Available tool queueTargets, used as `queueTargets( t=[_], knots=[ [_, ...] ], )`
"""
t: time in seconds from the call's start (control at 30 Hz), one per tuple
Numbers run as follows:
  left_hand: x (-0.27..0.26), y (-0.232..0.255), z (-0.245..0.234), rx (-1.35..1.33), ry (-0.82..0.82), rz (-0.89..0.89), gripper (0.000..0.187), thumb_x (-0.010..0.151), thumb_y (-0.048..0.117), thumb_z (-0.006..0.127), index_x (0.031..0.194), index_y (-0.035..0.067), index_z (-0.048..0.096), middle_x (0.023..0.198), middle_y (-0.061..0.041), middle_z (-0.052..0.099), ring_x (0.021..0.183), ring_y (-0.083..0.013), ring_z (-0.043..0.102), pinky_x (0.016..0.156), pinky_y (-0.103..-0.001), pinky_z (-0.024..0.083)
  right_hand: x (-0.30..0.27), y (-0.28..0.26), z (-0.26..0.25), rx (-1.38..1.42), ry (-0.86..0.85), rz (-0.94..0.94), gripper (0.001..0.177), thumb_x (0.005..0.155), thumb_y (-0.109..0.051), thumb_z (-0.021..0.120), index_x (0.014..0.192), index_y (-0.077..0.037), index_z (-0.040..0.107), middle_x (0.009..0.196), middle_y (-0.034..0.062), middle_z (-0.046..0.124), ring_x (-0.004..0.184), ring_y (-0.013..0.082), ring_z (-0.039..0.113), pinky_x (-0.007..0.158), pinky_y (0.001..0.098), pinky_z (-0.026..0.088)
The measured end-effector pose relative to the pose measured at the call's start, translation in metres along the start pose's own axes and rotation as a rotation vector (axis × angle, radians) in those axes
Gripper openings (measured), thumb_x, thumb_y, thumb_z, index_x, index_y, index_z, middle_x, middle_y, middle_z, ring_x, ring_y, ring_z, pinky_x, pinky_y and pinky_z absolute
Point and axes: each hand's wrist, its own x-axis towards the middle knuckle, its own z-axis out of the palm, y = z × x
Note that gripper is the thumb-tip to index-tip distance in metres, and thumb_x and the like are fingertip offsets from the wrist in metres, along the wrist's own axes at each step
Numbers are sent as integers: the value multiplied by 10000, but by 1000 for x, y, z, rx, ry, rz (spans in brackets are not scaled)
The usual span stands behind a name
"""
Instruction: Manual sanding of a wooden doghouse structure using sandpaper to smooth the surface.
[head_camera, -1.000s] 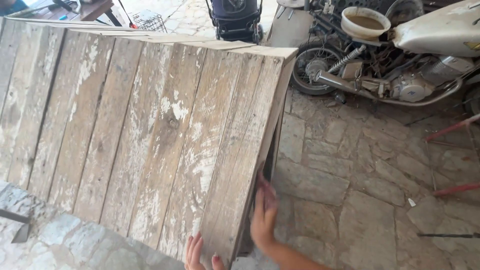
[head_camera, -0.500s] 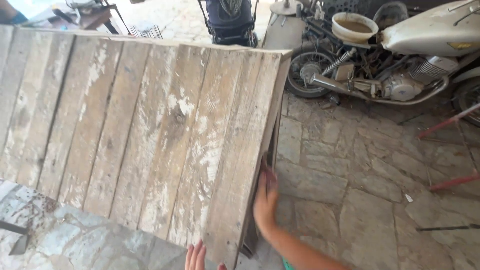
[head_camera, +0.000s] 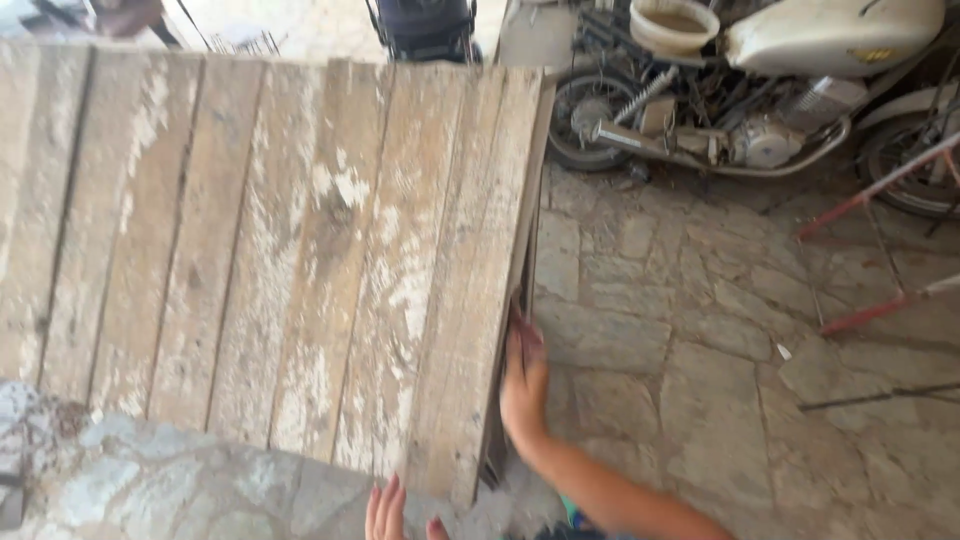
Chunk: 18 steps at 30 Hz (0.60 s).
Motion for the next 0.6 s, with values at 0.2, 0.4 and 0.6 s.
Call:
queueTargets(
  t=[0.2,0.4,0.6],
  knots=[
    [21,55,-15,44,70,37,486,1052,407,425,1310,28,585,1336,-123,674,1385,-393,572,1160,-459,453,5,-17,9,-1,42,14,408,1048,-271,463,1355,-53,619,1364,113,672,1302,243,606,1124,356,434],
    [-3,-10,0,-21,18,11,506,942,417,538,1248,28,648,1302,-129,703,1419,-404,551,1177,-490,477,-2,35,1,-126,81,24,463,1094,-317,482,678,-169,346,593,-65,340,561,64,360,531,322,281],
    [-13,-18,2,-25,-62,31,518,906,414,552,1243,32,644,1312,-133,701,1425,-421,552,1173,-509,478,-33,-14,-4,-58,-19,-208,399,1070,-223,433,1336,4,626,1355,141,676,1302,252,610,1123,359,432]
  ],
)
